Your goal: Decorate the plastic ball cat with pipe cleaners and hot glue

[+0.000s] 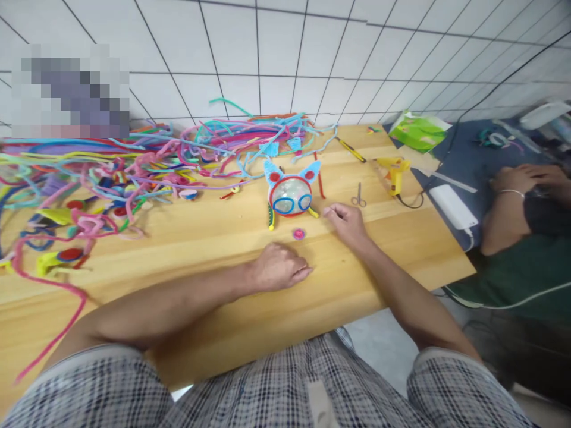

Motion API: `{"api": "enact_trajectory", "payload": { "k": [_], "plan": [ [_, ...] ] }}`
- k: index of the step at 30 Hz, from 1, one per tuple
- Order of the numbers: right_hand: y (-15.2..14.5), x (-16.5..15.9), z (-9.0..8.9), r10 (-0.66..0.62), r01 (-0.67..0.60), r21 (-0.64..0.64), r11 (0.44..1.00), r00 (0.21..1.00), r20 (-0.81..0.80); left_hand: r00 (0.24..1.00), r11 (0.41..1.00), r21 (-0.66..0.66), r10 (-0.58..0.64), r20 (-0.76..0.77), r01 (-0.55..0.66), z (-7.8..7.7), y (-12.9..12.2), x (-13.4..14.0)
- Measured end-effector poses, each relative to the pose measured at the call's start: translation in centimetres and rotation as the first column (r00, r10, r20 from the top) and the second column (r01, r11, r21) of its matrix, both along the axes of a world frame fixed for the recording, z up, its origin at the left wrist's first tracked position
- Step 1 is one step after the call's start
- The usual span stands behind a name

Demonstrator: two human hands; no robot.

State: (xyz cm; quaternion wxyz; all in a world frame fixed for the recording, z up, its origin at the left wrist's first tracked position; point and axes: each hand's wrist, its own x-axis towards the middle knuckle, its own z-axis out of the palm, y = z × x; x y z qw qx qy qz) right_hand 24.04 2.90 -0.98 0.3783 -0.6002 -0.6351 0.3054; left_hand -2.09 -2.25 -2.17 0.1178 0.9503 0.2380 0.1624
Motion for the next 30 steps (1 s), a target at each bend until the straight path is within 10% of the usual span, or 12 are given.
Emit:
{"api": "enact_trajectory", "payload": {
  "k": [30],
  "plan": [
    [-0.4, 0.6, 1.1, 0.124, -0.122, -0.045, 0.991, 0.991, 0.045, 0.990, 0.999, -0.002, -0.049, 0.133, 0.050, 0.3, 0.4, -0.4]
  ]
}}
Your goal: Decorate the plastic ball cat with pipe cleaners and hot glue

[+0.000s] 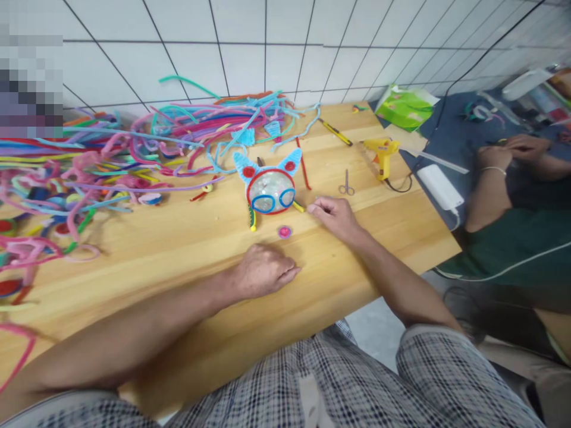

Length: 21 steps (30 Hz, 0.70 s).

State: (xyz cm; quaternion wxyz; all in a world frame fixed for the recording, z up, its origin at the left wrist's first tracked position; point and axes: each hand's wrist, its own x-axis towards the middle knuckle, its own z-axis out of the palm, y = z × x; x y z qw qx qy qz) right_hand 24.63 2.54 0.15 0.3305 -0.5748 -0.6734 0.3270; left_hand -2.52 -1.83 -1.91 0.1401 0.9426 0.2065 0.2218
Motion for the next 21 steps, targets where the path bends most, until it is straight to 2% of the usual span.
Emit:
{"api": "enact_trajectory", "payload": {
  "k": [12, 21],
  "plan": [
    [-0.11, -0.11, 0.20, -0.015, 0.015, -0.029, 0.999, 1.000, -0.003, 1.000, 1.000, 0.012, 0.025, 0.000, -0.025, -0.10, -0.15, 0.05],
    [-0.16, 0.12, -0.11, -0.028, 0.028, -0.036, 0.999, 1.000, 0.005, 0.997, 0.999, -0.035, 0.011, -0.080, -0.014, -0.13, -0.16, 0.08]
  ]
}}
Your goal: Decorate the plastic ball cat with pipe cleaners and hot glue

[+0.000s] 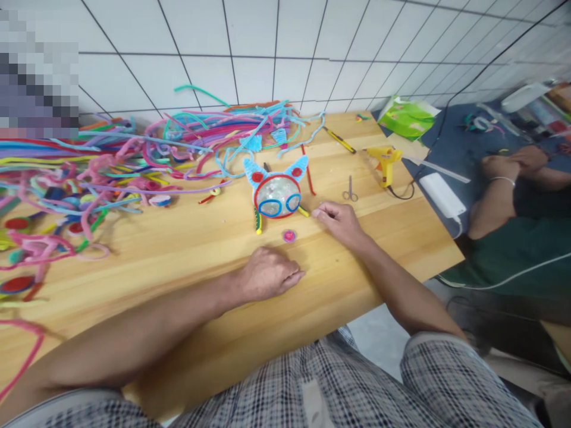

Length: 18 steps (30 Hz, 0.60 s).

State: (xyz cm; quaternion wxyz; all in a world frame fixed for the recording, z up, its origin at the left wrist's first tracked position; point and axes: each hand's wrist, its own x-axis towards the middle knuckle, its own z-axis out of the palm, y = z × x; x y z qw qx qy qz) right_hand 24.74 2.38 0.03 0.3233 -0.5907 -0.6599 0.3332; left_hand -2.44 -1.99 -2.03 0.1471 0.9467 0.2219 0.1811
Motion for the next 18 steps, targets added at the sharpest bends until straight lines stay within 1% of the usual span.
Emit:
{"api": "enact_trajectory", "payload": {
  "k": [6, 11, 18],
  "plan": [
    [0.07, -0.10, 0.02, 0.001, -0.001, 0.002, 1.000, 1.000, -0.002, 1.000, 1.000, -0.005, -0.001, 0.006, 0.001, 0.00, 0.02, 0.12],
    [0.09, 0.09, -0.34, -0.002, 0.002, 0.007, 1.000, 1.000, -0.008, 1.000, 1.000, -0.017, -0.007, -0.003, 0.007, 0.19, 0.06, 0.19],
    [0.03, 0.22, -0.49, -0.018, 0.018, 0.006, 1.000, 1.000, 0.002, 0.999, 1.000, -0.018, -0.005, -0.034, 0.004, 0.22, 0.08, 0.20]
  ]
}}
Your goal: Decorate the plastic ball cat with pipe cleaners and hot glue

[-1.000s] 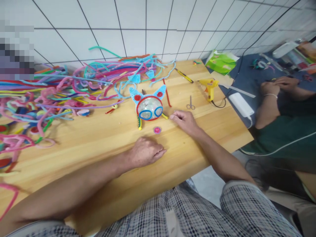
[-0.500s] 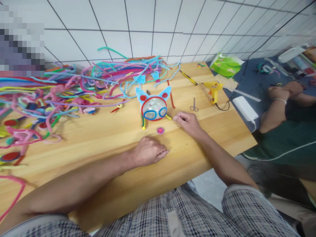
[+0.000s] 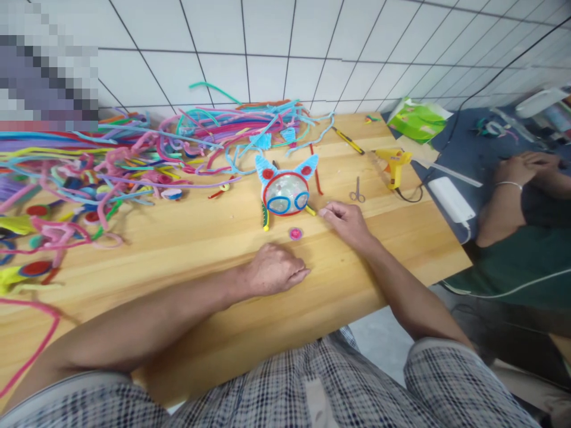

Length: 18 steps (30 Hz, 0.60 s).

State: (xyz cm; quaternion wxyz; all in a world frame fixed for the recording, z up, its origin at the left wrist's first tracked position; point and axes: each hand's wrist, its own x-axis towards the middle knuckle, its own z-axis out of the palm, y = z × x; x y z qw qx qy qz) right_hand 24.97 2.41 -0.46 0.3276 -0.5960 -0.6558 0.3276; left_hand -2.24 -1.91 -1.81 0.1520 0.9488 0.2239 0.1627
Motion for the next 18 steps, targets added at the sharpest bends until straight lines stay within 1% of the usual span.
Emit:
{"api": "enact_trajectory", "payload": {
  "k": [6, 12, 18],
  "plan": [
    [-0.02, -0.15, 0.27, -0.005, 0.005, -0.005, 1.000, 1.000, 0.007, 1.000, 1.000, -0.006, 0.003, -0.010, -0.003, 0.06, 0.06, 0.08],
    [0.03, -0.07, 0.01, -0.009, 0.009, 0.010, 1.000, 1.000, 0.000, 1.000, 0.999, -0.045, 0.011, -0.010, -0.011, 0.08, -0.04, 0.00],
    [0.03, -0.10, -0.12, -0.010, 0.010, 0.017, 1.000, 1.000, -0.001, 1.000, 0.999, -0.045, 0.010, -0.007, -0.010, 0.03, 0.01, 0.01]
  ]
}}
